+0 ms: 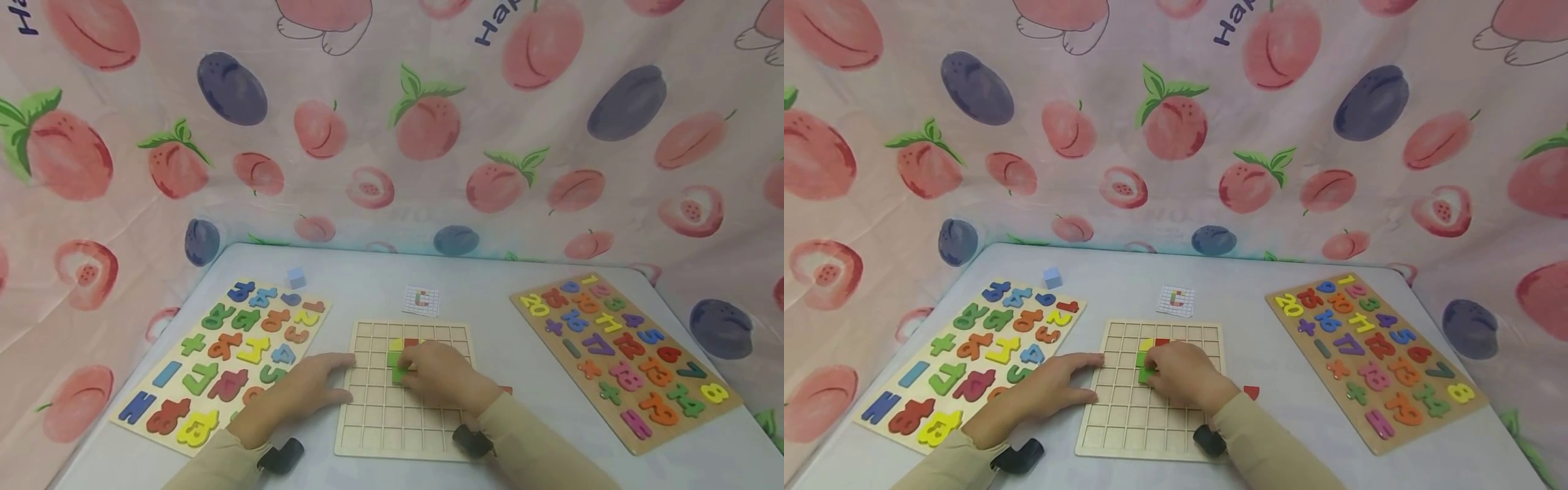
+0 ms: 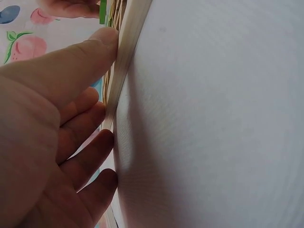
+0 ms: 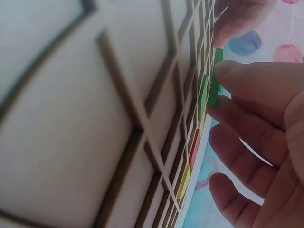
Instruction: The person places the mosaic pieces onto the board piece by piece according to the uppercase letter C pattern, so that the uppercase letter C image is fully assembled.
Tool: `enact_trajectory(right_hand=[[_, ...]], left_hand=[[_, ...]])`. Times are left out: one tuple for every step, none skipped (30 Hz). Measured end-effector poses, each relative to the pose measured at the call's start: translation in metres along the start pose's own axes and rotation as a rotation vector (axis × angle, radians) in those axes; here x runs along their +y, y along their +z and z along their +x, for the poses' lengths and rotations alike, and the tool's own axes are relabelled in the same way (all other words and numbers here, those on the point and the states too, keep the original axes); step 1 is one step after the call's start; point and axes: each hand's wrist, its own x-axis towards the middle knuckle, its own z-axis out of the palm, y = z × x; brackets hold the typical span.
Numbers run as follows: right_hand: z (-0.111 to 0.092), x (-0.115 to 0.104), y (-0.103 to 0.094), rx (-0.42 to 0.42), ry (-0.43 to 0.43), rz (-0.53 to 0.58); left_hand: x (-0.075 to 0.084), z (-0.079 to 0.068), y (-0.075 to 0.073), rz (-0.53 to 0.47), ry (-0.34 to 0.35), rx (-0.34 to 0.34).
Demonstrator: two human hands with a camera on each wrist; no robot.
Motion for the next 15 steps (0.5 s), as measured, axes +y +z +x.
enact_trajectory(right_hand=[[0.0001, -0.0001, 0.0005, 0.000, -0.001, -0.009], [0.0002, 0.0000, 0.0011, 0.004, -0.005, -0.014], [0.0005, 0.0000, 0.0017, 0.004, -0.005, -0.021], [0.0009, 0.0000, 0.0022, 0.005, -0.009, -0.027], [0.0014, 0.0000, 0.0027, 0.007, -0.015, -0.034], [0.0020, 0.0002, 0.0034, 0.010, -0.019, -0.039], [0.0025, 0.0002, 0.0040, 0.009, -0.019, -0.040], [0.0029, 0.0000, 0.0043, 0.007, -0.017, -0.040], [0.0033, -0.0003, 0.0046, 0.004, -0.013, -0.042], [0.0036, -0.0003, 0.0049, 0.004, -0.014, -0.045], [0.0039, -0.0004, 0.0052, 0.004, -0.012, -0.046], [0.0041, -0.0006, 0.0053, 0.003, -0.010, -0.048], [0.0042, -0.0008, 0.0052, 0.003, -0.008, -0.050], [0.0045, -0.0010, 0.0053, 0.005, -0.008, -0.053], [0.0046, -0.0011, 0.0055, 0.007, -0.010, -0.052]], left_hand=[[0.0000, -0.0002, 0.0001, -0.001, -0.001, -0.001], [-0.0002, -0.0001, 0.0003, -0.002, 0.001, 0.000], [-0.0002, -0.0001, 0.0004, -0.003, 0.001, 0.003], [-0.0003, -0.0001, 0.0006, -0.003, 0.003, 0.005], [-0.0002, -0.0001, 0.0006, -0.006, 0.000, 0.007], [0.0004, -0.0004, 0.0003, -0.007, 0.003, 0.009], [0.0006, -0.0005, 0.0002, -0.008, 0.005, 0.009], [0.0008, -0.0005, 0.0002, -0.008, 0.006, 0.010], [0.0010, -0.0006, 0.0003, -0.008, 0.008, 0.011], [0.0012, -0.0007, 0.0003, -0.007, 0.008, 0.009], [0.0015, -0.0008, 0.0002, -0.007, 0.008, 0.008], [0.0019, -0.0009, 0.0001, -0.007, 0.007, 0.007], [0.0018, -0.0008, 0.0003, -0.006, 0.007, 0.006], [0.0019, -0.0008, 0.0003, -0.007, 0.006, 0.006], [0.0018, -0.0008, 0.0003, -0.006, 0.006, 0.006]])
